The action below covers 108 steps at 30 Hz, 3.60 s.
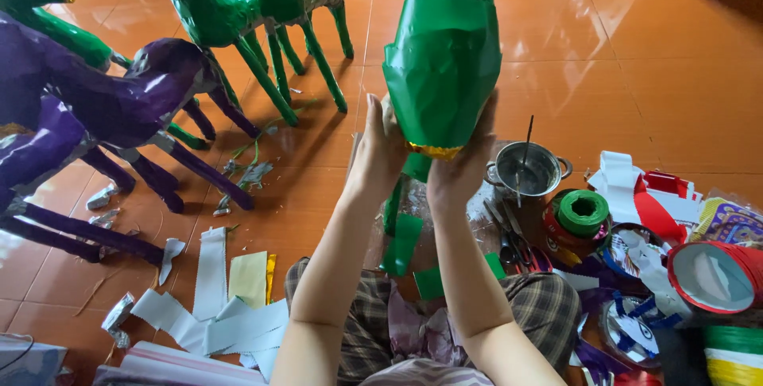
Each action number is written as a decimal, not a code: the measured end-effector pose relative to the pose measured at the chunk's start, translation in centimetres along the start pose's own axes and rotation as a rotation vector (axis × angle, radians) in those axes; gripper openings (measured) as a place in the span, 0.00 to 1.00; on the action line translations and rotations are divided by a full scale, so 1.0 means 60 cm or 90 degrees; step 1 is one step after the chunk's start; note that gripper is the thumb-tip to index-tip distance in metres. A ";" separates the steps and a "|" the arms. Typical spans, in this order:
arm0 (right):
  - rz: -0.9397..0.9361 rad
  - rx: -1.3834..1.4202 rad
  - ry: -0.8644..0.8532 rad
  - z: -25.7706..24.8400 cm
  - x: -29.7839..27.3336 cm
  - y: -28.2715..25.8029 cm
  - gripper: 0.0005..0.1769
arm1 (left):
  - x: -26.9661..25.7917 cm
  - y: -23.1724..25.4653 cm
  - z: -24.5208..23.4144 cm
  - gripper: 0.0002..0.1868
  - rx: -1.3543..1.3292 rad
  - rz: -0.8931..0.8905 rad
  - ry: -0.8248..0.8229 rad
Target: Decorating green animal-shaped sculptures by applying paper strips and cutting materials with scissors
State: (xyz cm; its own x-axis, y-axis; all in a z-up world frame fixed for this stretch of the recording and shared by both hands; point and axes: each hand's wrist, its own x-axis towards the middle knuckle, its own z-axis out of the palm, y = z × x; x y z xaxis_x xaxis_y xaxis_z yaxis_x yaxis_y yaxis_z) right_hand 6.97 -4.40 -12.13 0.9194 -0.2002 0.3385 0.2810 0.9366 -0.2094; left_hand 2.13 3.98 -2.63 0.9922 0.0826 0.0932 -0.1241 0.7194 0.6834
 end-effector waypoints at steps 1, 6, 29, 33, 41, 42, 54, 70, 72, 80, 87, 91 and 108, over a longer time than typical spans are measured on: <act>0.001 0.000 0.000 0.016 -0.007 -0.012 0.29 | -0.017 0.000 -0.007 0.38 -0.001 0.000 0.001; -0.289 -0.491 -0.155 0.124 -0.036 -0.036 0.46 | -0.059 -0.009 0.013 0.48 0.251 0.218 -0.108; -0.234 -0.599 -0.137 0.116 -0.034 -0.055 0.33 | -0.030 -0.049 -0.018 0.45 0.300 0.244 -0.067; -0.209 -0.688 -0.170 0.129 -0.015 -0.079 0.35 | -0.038 -0.040 -0.011 0.45 0.352 0.208 -0.048; -0.143 -0.632 -0.162 0.114 -0.007 -0.078 0.32 | -0.046 -0.035 -0.012 0.44 0.382 0.169 -0.061; -0.149 -0.619 -0.167 0.103 0.001 -0.074 0.33 | -0.040 -0.040 -0.019 0.43 0.307 0.185 -0.086; -0.079 -0.359 -0.215 -0.010 0.077 -0.092 0.34 | 0.017 0.016 -0.040 0.36 0.279 0.321 -0.111; 0.088 0.044 0.104 0.076 0.068 -0.084 0.50 | 0.103 -0.058 -0.048 0.46 0.040 0.052 0.108; -0.128 -0.381 -0.248 0.029 0.078 -0.103 0.38 | 0.094 -0.042 -0.050 0.58 0.316 0.071 0.129; 0.013 -0.517 -0.194 -0.096 0.116 -0.060 0.38 | 0.151 -0.115 -0.136 0.47 0.452 0.153 0.037; 0.121 -0.738 -0.153 -0.209 -0.014 -0.079 0.40 | 0.065 -0.063 -0.155 0.29 0.683 0.277 -0.033; 0.405 -0.562 0.090 -0.368 -0.119 -0.210 0.43 | -0.033 -0.155 -0.277 0.18 0.519 0.229 0.250; 0.595 -0.273 0.250 -0.559 -0.176 -0.265 0.35 | 0.071 -0.398 -0.264 0.04 0.425 0.099 0.221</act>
State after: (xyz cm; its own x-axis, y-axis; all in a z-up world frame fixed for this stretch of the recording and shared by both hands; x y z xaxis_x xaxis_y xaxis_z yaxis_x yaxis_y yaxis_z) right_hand 2.01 -26.80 -43.18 0.8216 0.3869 -0.4187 -0.5689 0.6041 -0.5580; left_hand 9.50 -1.92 -30.05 0.8956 0.4398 0.0673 -0.1337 0.1217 0.9835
